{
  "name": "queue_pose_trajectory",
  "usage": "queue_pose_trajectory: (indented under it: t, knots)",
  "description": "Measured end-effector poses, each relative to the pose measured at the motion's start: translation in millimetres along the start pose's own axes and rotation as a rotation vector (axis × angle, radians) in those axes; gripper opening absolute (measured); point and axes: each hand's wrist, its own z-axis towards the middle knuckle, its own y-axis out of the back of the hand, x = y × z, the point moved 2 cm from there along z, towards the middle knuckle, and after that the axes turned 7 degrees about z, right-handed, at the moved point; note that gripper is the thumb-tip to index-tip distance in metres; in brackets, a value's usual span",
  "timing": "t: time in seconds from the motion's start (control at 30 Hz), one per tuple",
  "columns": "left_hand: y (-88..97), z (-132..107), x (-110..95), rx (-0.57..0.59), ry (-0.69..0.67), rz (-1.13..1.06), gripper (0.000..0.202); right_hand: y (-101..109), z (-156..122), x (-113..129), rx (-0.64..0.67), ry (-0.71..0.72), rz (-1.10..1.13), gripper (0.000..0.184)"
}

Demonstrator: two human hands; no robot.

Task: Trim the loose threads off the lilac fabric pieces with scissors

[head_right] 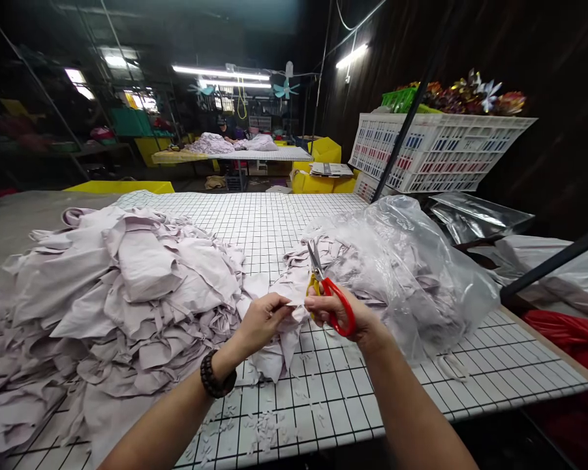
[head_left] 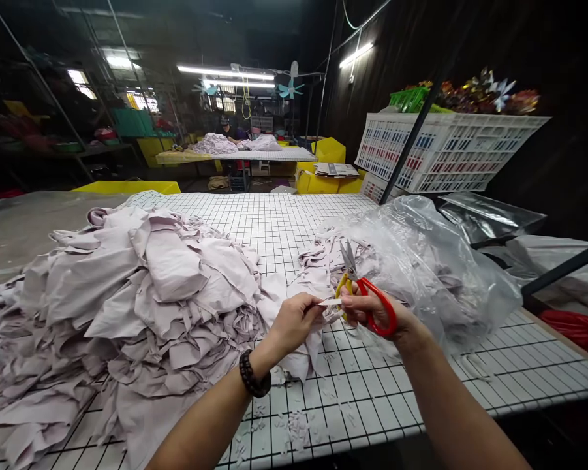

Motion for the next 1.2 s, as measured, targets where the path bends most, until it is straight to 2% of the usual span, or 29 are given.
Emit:
queue_pose_trajectory:
  t: [0.1,0.2,0.27,0.33,0.4,0.47,0.53,0.63,0.7,0.77,0.8,0.83,0.9,0.97,1.03,1.1,1.2]
  knots:
    - [4.8,-3.2,9.3,0.132,0.155,-0.131,0.022,12.0,6.1,10.9,0.001,0.028,-0.009,0.017]
    - [2.1,-13.0,18.9,0.290,0.325,-0.408,0.029,18.1,27.2,15.0,-0.124,0.052,-0.097,0.022]
    - [0.7,-19.6,22.6,0.318,0.401,-0.599,0.034,18.3,43.5,10.2,-0.215,0.060,-0.168,0.024]
    - [0.4,-25.2,25.1,0.274,0.478,-0.788,0.037,16.4,54.4,0.0,-0.290,0.097,-0.203,0.029]
    - [0.3,-29.6,27.5,0.165,0.546,-0.950,0.038,12.4,56.1,-14.7,-0.341,0.131,-0.233,0.033]
    - [-1.4,-33.0,30.7,0.050,0.586,-1.030,0.036,5.7,50.3,-32.7,-0.303,0.123,-0.260,0.032]
    - [-4.4,-35.5,35.0,-0.022,0.598,-1.037,0.035,-2.5,41.6,-51.4,-0.212,0.069,-0.263,0.033]
    - [-6.6,-38.2,42.9,-0.041,0.606,-0.951,0.036,-12.2,31.2,-68.8,-0.144,0.044,-0.205,0.038]
    - [-0.8,-38.2,47.4,-0.103,0.584,-0.773,0.037,-15.0,27.3,-68.7,-0.138,0.083,-0.200,0.036]
    - [10.5,-34.6,47.4,-0.169,0.493,-0.569,0.034,-16.0,24.2,-61.6,-0.094,0.097,-0.235,0.030]
    - [16.1,-31.0,45.3,-0.156,0.433,-0.511,0.033,-16.1,22.5,-56.8,-0.061,0.095,-0.256,0.026]
    - [20.4,-26.2,42.1,-0.090,0.378,-0.497,0.032,-16.1,20.7,-51.9,-0.023,0.090,-0.277,0.023]
    - [24.5,-15.1,34.5,0.188,0.326,-0.559,0.036,-16.1,16.9,-43.2,0.047,0.081,-0.333,0.018]
    - [24.9,-4.6,27.8,0.508,0.340,-0.602,0.038,-15.2,13.3,-37.0,0.081,0.071,-0.404,0.015]
    - [24.5,3.8,23.6,0.733,0.371,-0.568,0.040,-13.2,10.2,-32.7,0.090,0.052,-0.479,0.014]
    - [24.7,10.5,20.4,0.818,0.378,-0.495,0.042,-10.8,7.9,-28.3,0.096,0.038,-0.546,0.015]
    - [26.7,16.6,12.2,0.809,0.320,-0.400,0.043,-9.8,6.4,-19.5,0.124,0.020,-0.608,0.018]
